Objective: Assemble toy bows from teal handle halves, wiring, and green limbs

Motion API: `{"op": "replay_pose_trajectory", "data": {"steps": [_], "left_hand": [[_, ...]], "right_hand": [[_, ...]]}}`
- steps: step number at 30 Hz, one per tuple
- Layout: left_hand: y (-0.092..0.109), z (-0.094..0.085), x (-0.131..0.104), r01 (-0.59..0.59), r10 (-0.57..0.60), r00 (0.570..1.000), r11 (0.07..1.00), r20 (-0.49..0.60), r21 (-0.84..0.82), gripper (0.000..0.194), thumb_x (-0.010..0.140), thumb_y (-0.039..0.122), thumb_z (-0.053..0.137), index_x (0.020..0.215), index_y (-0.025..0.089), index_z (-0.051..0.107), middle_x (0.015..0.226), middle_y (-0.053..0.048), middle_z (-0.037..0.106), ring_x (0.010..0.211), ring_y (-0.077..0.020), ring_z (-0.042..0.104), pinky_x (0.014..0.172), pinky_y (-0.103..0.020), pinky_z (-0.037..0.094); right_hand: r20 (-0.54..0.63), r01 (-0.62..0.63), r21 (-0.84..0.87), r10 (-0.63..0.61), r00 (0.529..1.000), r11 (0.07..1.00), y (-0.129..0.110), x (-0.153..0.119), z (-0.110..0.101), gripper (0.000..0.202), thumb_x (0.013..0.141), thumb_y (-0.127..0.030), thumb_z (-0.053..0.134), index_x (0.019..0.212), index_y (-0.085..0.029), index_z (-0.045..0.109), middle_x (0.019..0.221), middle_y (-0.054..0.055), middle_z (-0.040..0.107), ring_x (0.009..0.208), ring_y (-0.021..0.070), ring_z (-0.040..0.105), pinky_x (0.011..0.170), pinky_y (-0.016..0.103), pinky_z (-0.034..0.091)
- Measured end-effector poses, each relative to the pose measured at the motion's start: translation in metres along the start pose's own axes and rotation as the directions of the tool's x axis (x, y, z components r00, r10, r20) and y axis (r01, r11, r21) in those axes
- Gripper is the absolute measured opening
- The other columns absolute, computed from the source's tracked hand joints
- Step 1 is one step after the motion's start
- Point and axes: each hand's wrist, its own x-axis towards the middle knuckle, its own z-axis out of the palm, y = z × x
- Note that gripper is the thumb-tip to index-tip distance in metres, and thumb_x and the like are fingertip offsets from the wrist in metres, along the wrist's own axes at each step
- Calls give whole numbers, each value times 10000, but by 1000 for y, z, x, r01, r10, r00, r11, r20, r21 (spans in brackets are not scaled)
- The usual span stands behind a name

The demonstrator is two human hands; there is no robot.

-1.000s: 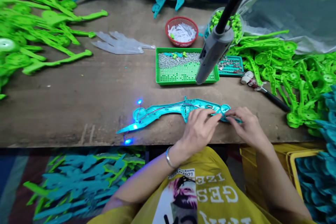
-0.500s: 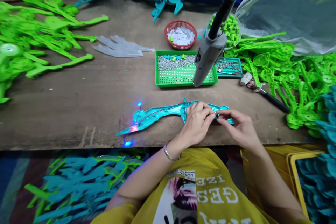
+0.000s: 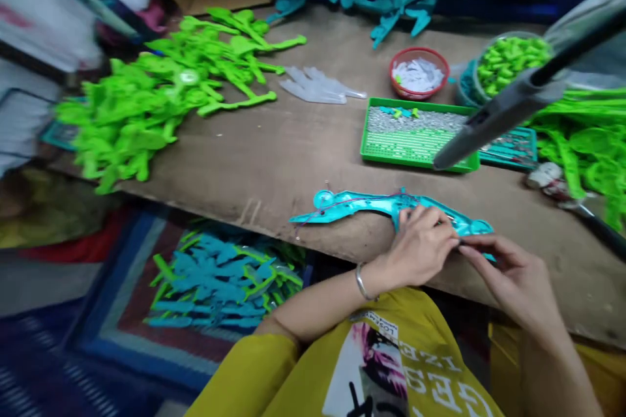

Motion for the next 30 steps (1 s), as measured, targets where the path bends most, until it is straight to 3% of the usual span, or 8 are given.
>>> {"op": "replay_pose_trajectory", "data": {"steps": [4, 6, 8, 10, 13, 17, 24, 30], "left_hand": [[-5, -7, -27, -34, 38, 996, 999, -87, 40, 276, 1015, 323, 504, 1230, 218, 641, 1253, -94, 629, 1152, -247, 561, 977, -451, 439], [-13, -20, -48, -9, 15, 980, 999, -197, 32, 269, 1010, 271, 490, 1238, 190, 608, 1209, -105, 643, 1125, -232, 581, 983, -417, 456], [-27, -39, -73, 64, -39, 927, 996, -373, 55, 197, 988, 186, 472, 1136, 178, 601, 1097, -96, 661, 1072, -219, 597, 971, -396, 465], [-46, -61, -97, 219, -122, 824, 969, -553, 113, 166, 949, 135, 491, 1086, 178, 575, 1045, -95, 649, 1045, -227, 593, 939, -395, 469], [-76, -90, -127, 510, -293, 745, 830, -599, 228, 161, 896, 197, 609, 1054, 195, 582, 1105, -107, 624, 1057, -275, 569, 915, -437, 451], [-100, -106, -146, 549, -339, 789, 763, -513, 341, 136, 882, 271, 681, 997, 208, 642, 1125, -104, 628, 1072, -291, 562, 917, -445, 423], [-104, -115, -143, 430, -288, 816, 882, -501, 192, 123, 969, 255, 589, 983, 236, 710, 986, -37, 725, 962, -201, 666, 922, -400, 441], [-107, -113, -138, 421, -298, 779, 900, -552, 110, 148, 990, 286, 549, 960, 212, 674, 913, -26, 740, 871, -182, 686, 841, -321, 496]], "right_hand": [[89, 112, -257, -92, 992, 960, -5, 8, -5, 298, 878, -526, 633, 1039, -280, 683, 933, 55, 743, 749, 248, 709, 646, 367, 538], [99, 192, -354, -168, 981, 915, -14, 15, -3, 311, 892, -537, 587, 1048, -278, 662, 962, 71, 728, 791, 269, 703, 670, 393, 523], [165, 308, -387, -264, 950, 869, -25, 22, 4, 284, 909, -504, 554, 1049, -275, 649, 986, 80, 720, 858, 290, 693, 731, 425, 514], [299, 442, -362, -347, 889, 821, -37, 29, 13, 238, 898, -462, 572, 1030, -277, 644, 964, 75, 719, 868, 300, 679, 751, 442, 501], [472, 548, -299, -378, 797, 782, -59, 42, 33, 189, 874, -417, 634, 998, -275, 639, 917, 67, 713, 861, 297, 660, 749, 439, 497], [552, 587, -190, -409, 727, 787, -92, 65, 72, 104, 939, -334, 586, 949, -243, 635, 913, 67, 703, 866, 259, 653, 777, 409, 502], [484, 654, -143, -524, 701, 743, -109, 98, 157, 237, 974, -130, 485, 1106, -182, 675, 1027, 118, 688, 942, 251, 635, 810, 376, 503], [467, 682, -258, -530, 708, 684, -104, 102, 185, 224, 986, -154, 503, 977, -189, 724, 1062, 128, 707, 915, 251, 603, 803, 389, 473]]}}
